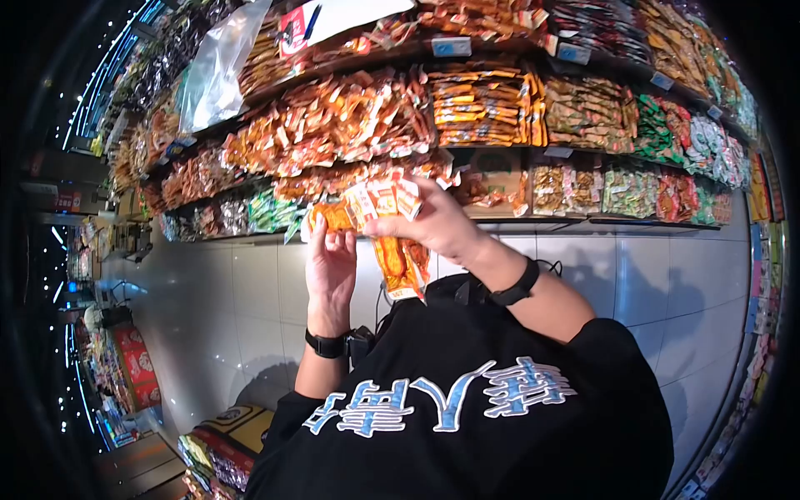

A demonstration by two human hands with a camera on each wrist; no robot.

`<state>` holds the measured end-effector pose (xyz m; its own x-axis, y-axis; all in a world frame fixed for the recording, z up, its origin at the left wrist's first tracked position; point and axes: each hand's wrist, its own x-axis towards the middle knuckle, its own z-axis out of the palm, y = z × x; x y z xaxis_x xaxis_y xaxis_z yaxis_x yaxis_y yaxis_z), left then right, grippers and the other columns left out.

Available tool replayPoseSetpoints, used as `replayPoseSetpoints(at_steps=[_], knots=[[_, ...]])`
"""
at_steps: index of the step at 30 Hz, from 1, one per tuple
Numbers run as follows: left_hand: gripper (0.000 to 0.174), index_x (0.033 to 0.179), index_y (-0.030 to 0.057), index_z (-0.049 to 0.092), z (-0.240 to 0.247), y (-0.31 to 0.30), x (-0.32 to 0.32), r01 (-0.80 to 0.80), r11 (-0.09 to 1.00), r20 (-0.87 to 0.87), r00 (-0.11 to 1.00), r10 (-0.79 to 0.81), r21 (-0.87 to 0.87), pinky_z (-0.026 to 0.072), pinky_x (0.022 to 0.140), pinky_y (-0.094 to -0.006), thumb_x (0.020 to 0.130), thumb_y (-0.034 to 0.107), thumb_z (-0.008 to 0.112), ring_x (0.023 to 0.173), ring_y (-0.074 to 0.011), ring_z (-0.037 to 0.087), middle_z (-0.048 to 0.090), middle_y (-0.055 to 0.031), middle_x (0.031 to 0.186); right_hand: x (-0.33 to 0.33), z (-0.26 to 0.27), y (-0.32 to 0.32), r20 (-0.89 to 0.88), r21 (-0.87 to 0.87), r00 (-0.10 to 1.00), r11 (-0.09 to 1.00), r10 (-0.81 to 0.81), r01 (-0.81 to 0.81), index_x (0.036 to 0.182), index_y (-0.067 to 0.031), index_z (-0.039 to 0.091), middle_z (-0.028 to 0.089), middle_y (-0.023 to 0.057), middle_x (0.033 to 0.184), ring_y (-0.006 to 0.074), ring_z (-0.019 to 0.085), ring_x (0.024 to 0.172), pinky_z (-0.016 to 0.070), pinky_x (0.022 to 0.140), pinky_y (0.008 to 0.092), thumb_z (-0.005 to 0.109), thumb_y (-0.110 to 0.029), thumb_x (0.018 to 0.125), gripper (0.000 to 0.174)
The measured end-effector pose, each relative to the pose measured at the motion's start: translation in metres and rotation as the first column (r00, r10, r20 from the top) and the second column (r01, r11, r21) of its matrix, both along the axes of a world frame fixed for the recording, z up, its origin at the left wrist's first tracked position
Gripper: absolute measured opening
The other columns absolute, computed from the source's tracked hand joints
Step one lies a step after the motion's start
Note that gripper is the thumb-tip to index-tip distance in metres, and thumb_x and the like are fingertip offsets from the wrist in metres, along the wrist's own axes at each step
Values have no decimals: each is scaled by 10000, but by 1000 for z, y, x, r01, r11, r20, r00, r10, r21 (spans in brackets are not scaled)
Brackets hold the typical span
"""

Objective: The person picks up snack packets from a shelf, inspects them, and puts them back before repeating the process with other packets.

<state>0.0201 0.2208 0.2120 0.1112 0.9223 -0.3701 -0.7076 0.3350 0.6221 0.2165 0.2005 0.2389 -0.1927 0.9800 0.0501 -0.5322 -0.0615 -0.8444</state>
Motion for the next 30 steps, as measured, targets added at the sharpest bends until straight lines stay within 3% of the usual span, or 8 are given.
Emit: replayPoseSetpoints(at_steps=[3,8,12,16,20,24,27,30], knots=[[284,1210,159,533,9,7,23,74,995,-18,997,-73,69,551,823,-294,941,221,601,975,-129,645,657,-19,1082,19,-13,11,37,-11,994,994,-104,105,1118,-2,606,681,31,1042,99,635,943,500,854,267,702,30,810,324],[462,1179,115,578,20,26,47,166,979,53,983,-174,121,556,852,-421,960,500,444,1018,-265,641,646,-109,1136,86,-10,37,96,-39,988,992,-117,121,1090,6,619,684,42,1025,111,638,913,495,844,269,659,57,787,310],[500,1178,13,577,23,46,62,423,885,-93,906,-413,193,551,809,-427,948,444,473,998,-314,636,613,-181,1157,131,-1,48,139,-144,988,985,-74,94,1095,5,622,689,48,996,132,644,901,497,839,285,668,46,767,334],[453,1239,-37,522,34,64,79,738,630,-235,674,-700,241,551,776,-378,947,310,538,847,-297,675,642,-224,1047,159,-4,66,215,-130,977,991,-2,31,1100,4,604,677,53,1010,144,643,904,499,840,287,678,35,754,354],[260,1203,-7,545,29,73,92,778,563,-305,628,-716,280,537,849,-341,972,113,540,955,-230,669,660,-167,1068,170,8,85,168,-204,986,977,-25,59,1109,8,606,678,73,1008,174,652,920,506,857,312,651,16,768,344],[239,1185,37,564,22,75,116,726,626,-378,685,-623,284,486,754,-241,972,146,568,869,-63,573,619,3,962,171,3,110,139,-174,969,958,-203,226,1157,8,581,666,100,1072,207,648,976,504,905,343,615,-22,814,345],[286,1236,49,529,20,76,134,766,570,-619,610,-495,298,482,762,-238,997,205,532,865,-55,554,578,4,1022,165,8,121,103,-174,970,956,-220,236,1163,6,584,663,95,1075,206,646,983,505,897,340,603,-84,853,323],[417,1339,17,435,14,75,146,778,537,-579,613,-538,325,441,918,-299,1022,286,470,1062,-135,508,538,-65,1173,159,6,128,123,-157,968,959,-218,236,1159,0,590,661,87,1068,196,646,967,506,878,332,599,-122,874,310]])
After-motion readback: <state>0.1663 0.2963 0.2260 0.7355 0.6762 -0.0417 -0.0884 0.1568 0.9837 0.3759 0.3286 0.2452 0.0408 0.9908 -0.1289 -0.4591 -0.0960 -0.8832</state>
